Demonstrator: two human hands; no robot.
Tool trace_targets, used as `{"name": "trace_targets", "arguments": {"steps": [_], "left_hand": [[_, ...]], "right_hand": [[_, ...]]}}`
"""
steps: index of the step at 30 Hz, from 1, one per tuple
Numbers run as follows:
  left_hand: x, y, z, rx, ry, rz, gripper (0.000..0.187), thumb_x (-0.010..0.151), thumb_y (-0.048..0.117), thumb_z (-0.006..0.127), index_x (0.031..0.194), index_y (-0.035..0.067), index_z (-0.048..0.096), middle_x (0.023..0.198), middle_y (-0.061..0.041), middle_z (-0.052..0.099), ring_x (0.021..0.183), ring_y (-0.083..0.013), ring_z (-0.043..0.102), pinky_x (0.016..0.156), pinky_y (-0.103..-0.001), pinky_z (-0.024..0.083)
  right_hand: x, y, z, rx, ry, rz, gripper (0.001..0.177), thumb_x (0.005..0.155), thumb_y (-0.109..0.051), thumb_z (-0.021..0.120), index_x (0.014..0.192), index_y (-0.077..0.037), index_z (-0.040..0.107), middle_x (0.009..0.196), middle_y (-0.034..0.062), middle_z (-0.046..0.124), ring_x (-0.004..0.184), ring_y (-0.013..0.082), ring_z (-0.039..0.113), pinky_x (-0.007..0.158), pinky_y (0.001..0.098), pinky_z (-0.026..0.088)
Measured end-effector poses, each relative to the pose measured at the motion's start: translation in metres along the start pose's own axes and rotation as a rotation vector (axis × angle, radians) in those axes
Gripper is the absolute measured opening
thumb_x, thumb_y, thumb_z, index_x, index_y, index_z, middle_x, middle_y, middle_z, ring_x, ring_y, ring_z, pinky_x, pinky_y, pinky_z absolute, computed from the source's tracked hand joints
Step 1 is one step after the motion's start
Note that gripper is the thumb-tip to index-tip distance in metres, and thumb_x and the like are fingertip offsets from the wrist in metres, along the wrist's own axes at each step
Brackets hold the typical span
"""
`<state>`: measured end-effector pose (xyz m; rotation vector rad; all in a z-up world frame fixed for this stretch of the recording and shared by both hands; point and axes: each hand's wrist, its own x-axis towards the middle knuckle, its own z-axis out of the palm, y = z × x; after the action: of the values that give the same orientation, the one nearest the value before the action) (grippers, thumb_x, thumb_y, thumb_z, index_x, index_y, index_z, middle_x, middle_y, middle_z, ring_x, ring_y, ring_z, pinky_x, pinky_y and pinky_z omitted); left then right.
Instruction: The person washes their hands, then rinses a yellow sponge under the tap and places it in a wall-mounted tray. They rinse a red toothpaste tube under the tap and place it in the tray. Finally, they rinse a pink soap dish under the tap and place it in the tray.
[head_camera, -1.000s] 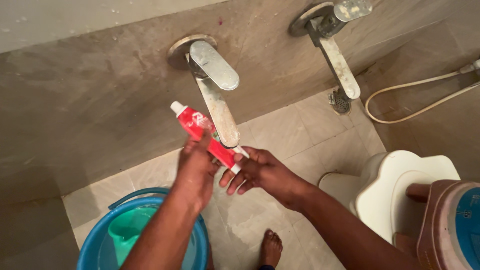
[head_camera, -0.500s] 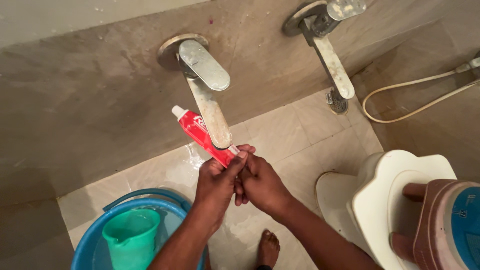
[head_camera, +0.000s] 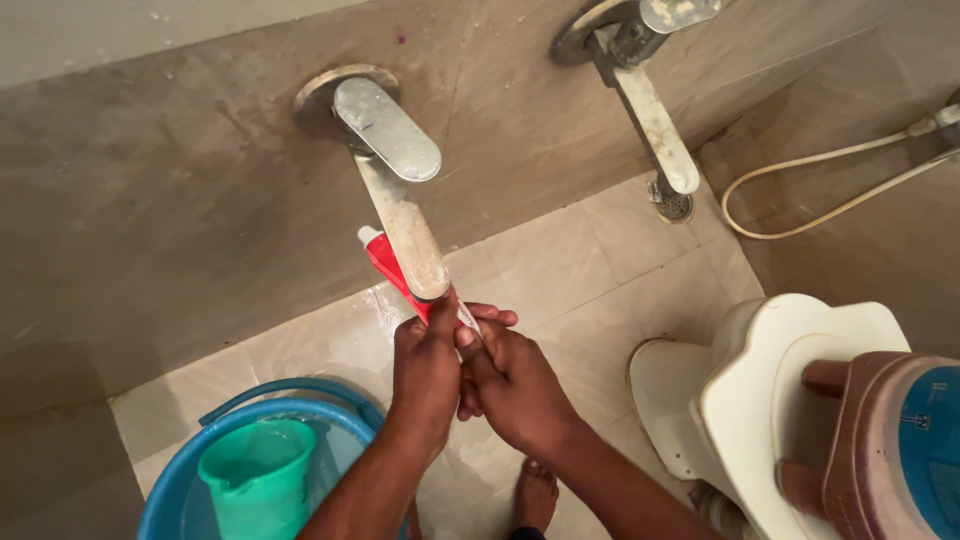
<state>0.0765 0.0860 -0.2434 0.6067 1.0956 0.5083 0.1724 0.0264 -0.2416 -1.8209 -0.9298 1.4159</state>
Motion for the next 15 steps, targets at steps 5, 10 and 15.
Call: {"name": "trace_targets", "arguments": {"steps": [5,10,15], "left_hand": [[0.005,0.004,-0.008,-0.011,-0.127,-0.046,0.066,0.099,0.05,0.032,0.099,-0.002,0.073,0.095,-0.01,0.083,0.04,-0.0191,0.054,0.032,-0.032,0.039],[0.011,0.007,-0.019,0.104,-0.306,0.036,0.057,0.102,0.042,0.039,0.123,-0.002,0.069,0.103,-0.011,0.076,0.05,-0.0151,0.06,0.046,-0.03,0.052],[0.01,0.005,-0.023,0.163,-0.293,0.121,0.051,0.106,0.039,0.046,0.131,0.001,0.069,0.101,-0.008,0.077,0.049,-0.0035,0.043,0.045,-0.023,0.041]], "right_hand": [[-0.006,0.0,-0.002,0.039,0.012,-0.011,0.037,0.108,-0.036,0.038,0.112,-0.006,0.059,0.058,0.0049,0.058,0.054,0.0134,0.063,0.056,0.0302,0.055],[-0.008,0.005,-0.008,0.125,0.011,0.039,0.038,0.106,-0.038,0.04,0.114,-0.006,0.06,0.071,0.0036,0.063,0.064,0.0115,0.067,0.059,0.0297,0.059],[-0.008,0.0,-0.006,0.305,0.004,0.111,0.038,0.093,-0.033,0.057,0.125,-0.013,0.058,0.086,0.0034,0.075,0.074,0.0126,0.075,0.062,0.0308,0.059]]}}
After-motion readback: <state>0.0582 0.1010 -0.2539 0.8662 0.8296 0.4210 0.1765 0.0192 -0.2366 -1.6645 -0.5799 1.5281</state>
